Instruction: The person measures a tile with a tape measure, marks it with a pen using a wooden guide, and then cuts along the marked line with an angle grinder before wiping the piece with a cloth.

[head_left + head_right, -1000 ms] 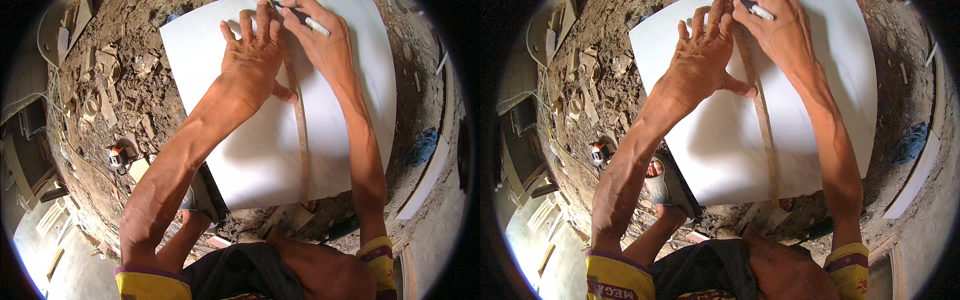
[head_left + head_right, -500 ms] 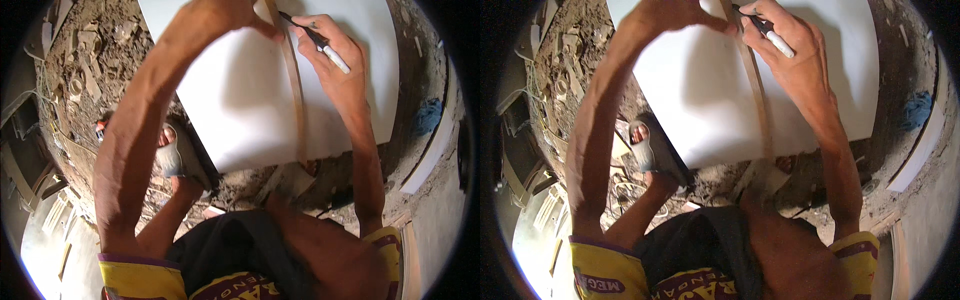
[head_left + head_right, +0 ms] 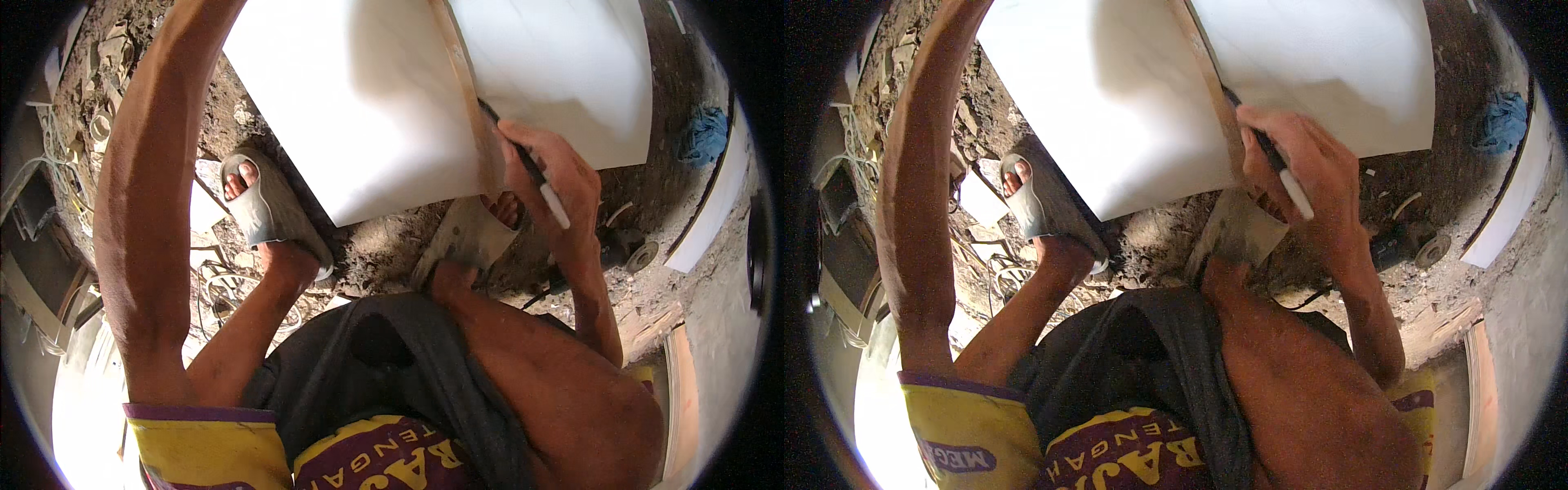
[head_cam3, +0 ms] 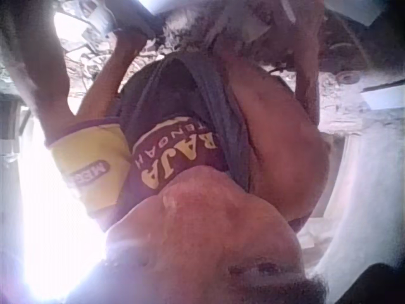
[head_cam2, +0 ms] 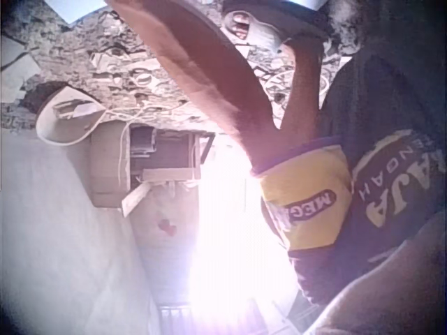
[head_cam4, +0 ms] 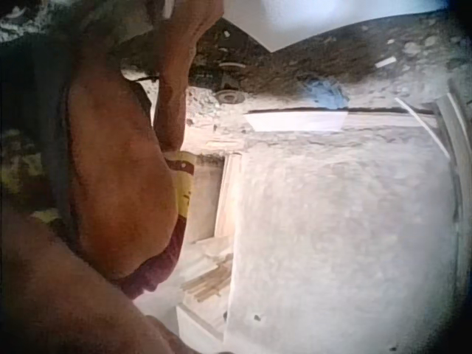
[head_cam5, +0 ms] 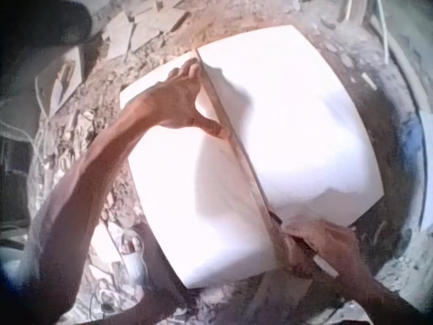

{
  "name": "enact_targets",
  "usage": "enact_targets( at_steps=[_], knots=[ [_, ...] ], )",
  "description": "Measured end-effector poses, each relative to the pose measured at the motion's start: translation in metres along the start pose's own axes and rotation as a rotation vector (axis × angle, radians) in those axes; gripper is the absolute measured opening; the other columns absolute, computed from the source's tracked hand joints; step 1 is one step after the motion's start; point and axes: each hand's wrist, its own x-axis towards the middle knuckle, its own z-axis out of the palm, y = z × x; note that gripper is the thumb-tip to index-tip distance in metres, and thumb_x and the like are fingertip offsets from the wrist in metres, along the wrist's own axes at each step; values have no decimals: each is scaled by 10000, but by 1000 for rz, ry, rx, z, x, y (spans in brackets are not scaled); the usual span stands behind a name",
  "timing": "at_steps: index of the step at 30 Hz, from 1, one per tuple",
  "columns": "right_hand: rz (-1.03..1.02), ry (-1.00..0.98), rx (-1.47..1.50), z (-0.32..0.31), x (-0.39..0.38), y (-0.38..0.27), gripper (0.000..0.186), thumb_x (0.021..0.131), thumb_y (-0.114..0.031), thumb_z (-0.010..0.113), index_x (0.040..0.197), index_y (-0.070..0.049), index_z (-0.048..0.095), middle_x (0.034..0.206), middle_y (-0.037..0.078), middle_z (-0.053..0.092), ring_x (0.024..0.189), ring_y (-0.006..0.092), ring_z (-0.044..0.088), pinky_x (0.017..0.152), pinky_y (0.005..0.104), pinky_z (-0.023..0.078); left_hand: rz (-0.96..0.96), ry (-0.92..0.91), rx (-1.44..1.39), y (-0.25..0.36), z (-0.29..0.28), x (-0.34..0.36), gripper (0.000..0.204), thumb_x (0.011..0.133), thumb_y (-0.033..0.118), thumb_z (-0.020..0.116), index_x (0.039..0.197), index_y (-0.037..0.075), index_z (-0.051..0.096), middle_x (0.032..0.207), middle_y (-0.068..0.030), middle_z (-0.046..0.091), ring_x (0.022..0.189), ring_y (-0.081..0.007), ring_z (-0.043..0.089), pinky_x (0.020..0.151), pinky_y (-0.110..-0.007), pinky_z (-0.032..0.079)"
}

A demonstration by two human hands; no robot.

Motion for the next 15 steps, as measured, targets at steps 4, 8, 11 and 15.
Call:
enact_targets(
  at_steps=[4, 8, 11, 15],
  knots=[
    [62, -9, -11, -2, -37, -4, 328, 841, 34, 787, 1153, -32, 711, 1020, 165, 757, 903, 298, 756, 776, 371, 592, -7, -20, 17, 2, 0, 3, 1638, 509, 816, 855, 1607, -115, 74, 1691, -334, 69, 1571, -490, 98, 1276, -609, 212],
    [49, -32, -6, -7, -68, -4, 365, 815, 56, 793, 1160, -25, 704, 1012, 163, 755, 891, 308, 753, 764, 387, 583, -9, -46, 35, 5, -3, 6, 1659, 503, 848, 839, 1611, -114, 65, 1692, -334, 60, 1576, -484, 83, 1283, -599, 207],
    [157, -96, 63, -16, -97, -8, 357, 813, 29, 798, 1149, -46, 706, 1007, 159, 756, 879, 299, 751, 761, 403, 581, -19, -74, 51, 7, -3, 7, 1675, 498, 873, 828, 1613, -113, 58, 1694, -334, 54, 1580, -479, 72, 1288, -592, 203],
    [191, -372, -87, -41, -134, 0, 313, 835, -8, 786, 1132, -74, 710, 1015, 152, 759, 876, 294, 750, 757, 420, 580, -40, -137, 85, 10, -6, 10, 1645, 536, 880, 805, 1616, -107, 54, 1695, -333, 42, 1578, -488, 73, 1293, -578, 197]
  ],
)
